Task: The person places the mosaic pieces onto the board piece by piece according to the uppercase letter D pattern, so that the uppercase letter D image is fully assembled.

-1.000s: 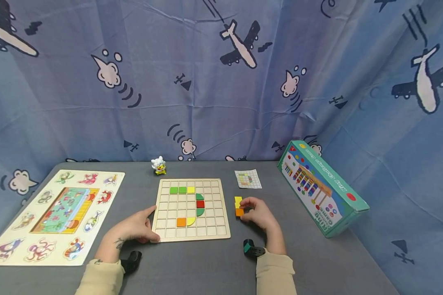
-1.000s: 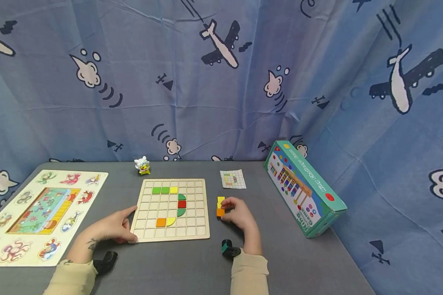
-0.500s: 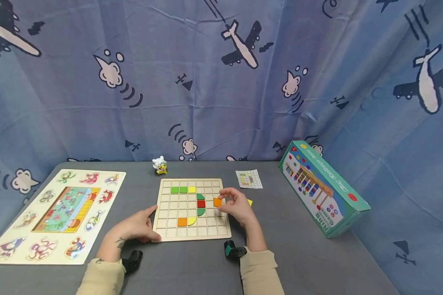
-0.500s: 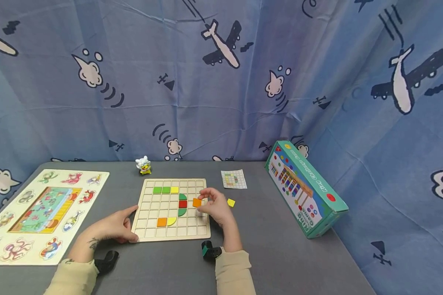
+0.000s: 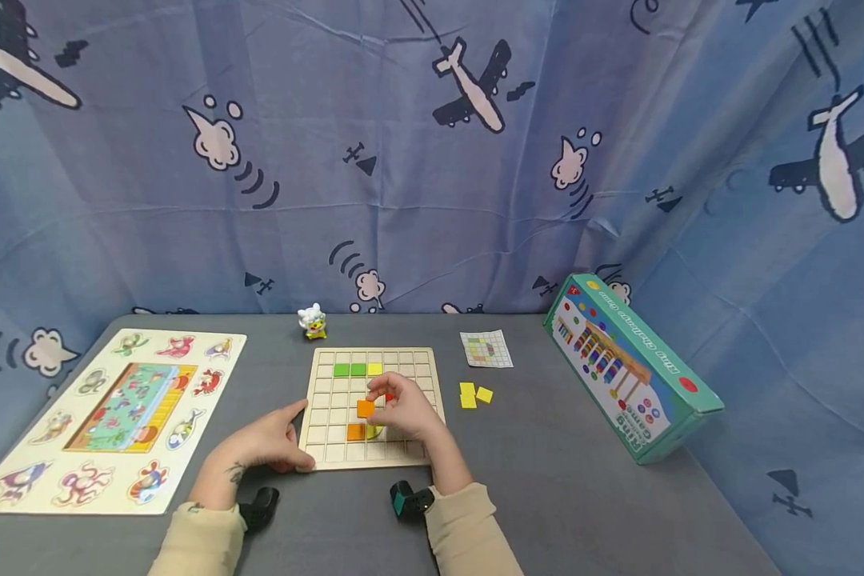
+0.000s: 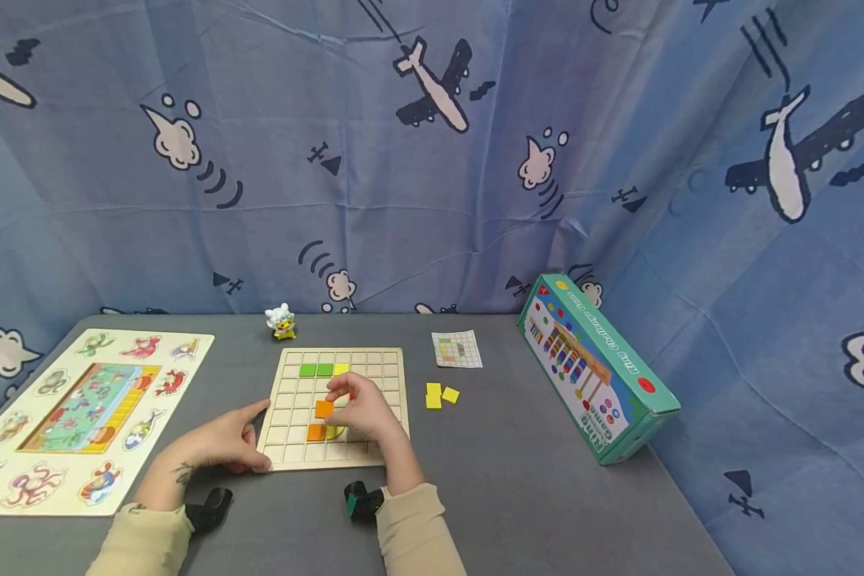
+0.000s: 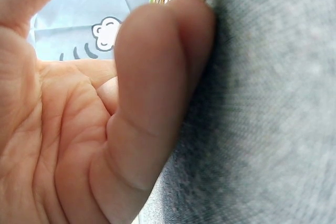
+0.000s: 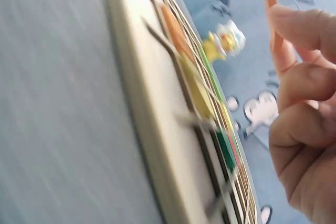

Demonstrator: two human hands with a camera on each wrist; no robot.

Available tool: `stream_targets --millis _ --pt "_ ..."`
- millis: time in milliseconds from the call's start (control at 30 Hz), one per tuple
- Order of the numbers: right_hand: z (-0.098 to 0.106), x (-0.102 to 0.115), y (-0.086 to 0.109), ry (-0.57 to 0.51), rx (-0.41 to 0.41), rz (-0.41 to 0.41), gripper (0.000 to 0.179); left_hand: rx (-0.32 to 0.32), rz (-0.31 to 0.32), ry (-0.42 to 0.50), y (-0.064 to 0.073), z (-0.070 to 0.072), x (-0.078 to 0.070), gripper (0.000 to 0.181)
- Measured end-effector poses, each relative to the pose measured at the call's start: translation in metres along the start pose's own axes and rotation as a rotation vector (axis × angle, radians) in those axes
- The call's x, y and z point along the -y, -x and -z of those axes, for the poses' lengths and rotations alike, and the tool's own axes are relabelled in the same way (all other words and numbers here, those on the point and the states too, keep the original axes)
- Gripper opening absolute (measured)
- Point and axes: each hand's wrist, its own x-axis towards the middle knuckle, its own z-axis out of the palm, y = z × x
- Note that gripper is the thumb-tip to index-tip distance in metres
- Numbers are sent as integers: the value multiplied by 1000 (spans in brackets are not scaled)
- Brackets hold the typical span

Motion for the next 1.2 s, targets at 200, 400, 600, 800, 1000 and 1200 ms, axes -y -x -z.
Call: stream_targets --millis 200,400,600,800,1000,1200 --pt "-29 7 -4 117 22 -33 40 -13 21 -11 -2 -1 2 108" --pt "-46 13 -4 333 26 -89 35 -12 10 5 -2 0 3 108" --pt "-52 20 -5 477 18 -91 34 -18 4 26 -1 0 1 108" --pt "-55 22 -6 544 15 -98 33 -7 -28 3 0 0 2 108" --pt "-58 22 -8 606 19 -90 33 -15 -7 -1 -1 1 2 108" --pt "-49 24 -7 457 2 -75 35 -31 17 -9 -1 -1 1 108"
